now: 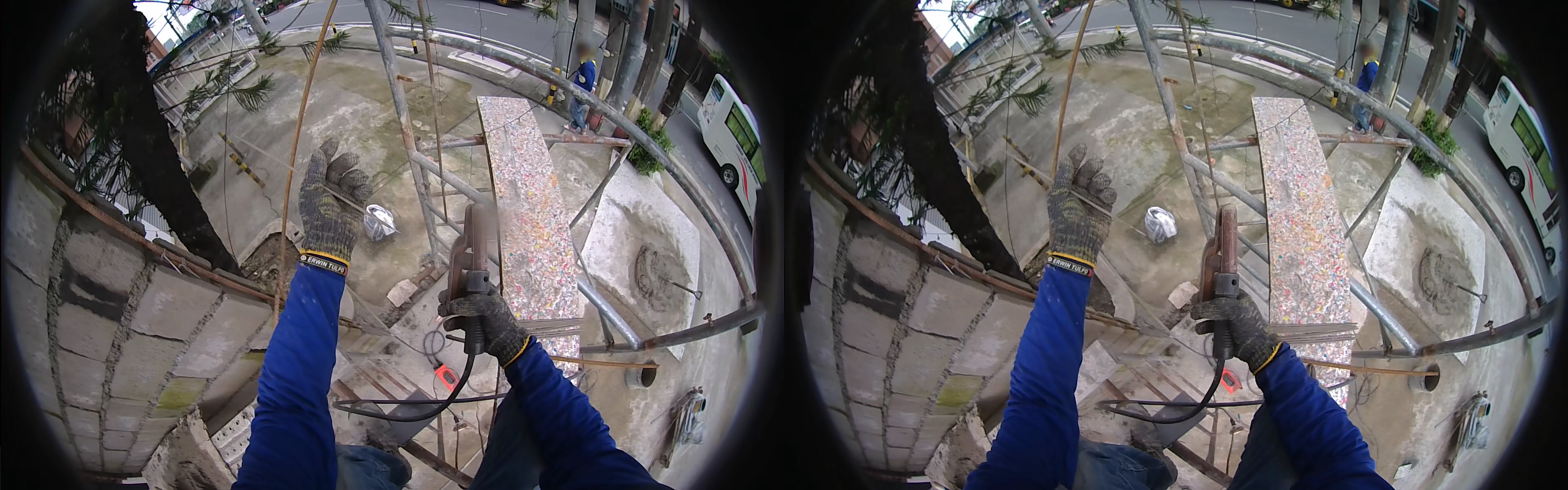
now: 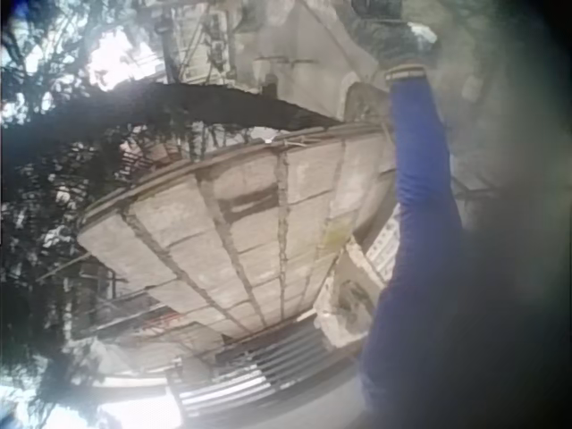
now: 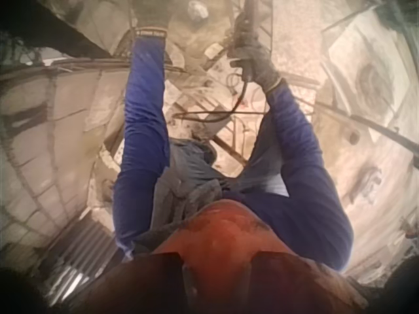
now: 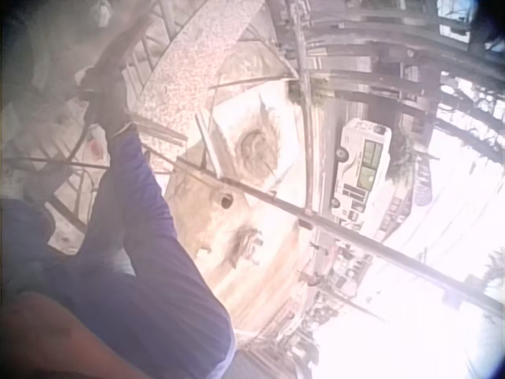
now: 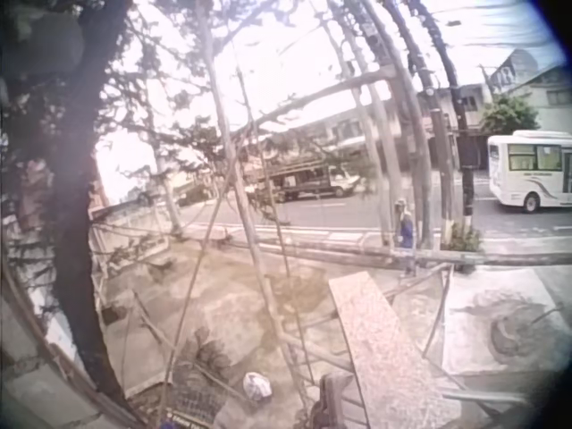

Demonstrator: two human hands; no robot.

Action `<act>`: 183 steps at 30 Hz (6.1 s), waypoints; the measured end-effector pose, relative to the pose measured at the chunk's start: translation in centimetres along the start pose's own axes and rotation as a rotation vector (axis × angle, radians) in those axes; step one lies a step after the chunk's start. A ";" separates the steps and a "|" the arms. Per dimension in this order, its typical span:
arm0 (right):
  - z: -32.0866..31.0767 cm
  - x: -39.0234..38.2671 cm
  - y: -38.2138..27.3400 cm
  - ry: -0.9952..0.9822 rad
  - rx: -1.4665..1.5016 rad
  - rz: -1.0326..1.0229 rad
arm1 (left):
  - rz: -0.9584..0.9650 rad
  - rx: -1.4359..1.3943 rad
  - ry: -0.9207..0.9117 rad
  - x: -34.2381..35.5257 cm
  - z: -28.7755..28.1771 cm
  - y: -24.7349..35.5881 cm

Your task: The person welds metal rods attached to a concrete structure using a handheld welding tool. They position the rods, apply the welding torch to create sparks, and adjust the rods as needed while standing on scaffolding.

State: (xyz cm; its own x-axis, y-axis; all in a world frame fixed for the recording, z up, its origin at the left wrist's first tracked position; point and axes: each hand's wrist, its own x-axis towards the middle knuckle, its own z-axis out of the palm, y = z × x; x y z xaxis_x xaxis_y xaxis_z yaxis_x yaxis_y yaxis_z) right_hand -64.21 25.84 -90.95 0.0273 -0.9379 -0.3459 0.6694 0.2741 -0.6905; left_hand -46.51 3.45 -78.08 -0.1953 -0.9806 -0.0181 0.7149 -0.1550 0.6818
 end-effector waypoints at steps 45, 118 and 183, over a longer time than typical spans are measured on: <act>1.5 1.1 2.9 -0.036 -0.194 0.190 | 0.053 -0.059 0.035 2.2 -1.5 -4.7; 8.5 -4.4 4.9 0.043 -0.157 -0.418 | -1.192 1.324 0.201 -11.6 -33.1 -2.8; 15.8 5.7 10.1 -0.042 -0.021 0.050 | -0.816 1.411 0.834 -27.8 -44.8 7.1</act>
State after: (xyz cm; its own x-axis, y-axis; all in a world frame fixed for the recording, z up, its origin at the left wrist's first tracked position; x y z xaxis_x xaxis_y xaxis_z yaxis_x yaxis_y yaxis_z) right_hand -45.55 19.94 -89.86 0.0916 -0.9307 -0.3540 0.6508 0.3250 -0.6861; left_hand -5.91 24.17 -105.53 0.4970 -0.5863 -0.6397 -0.4963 -0.7968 0.3448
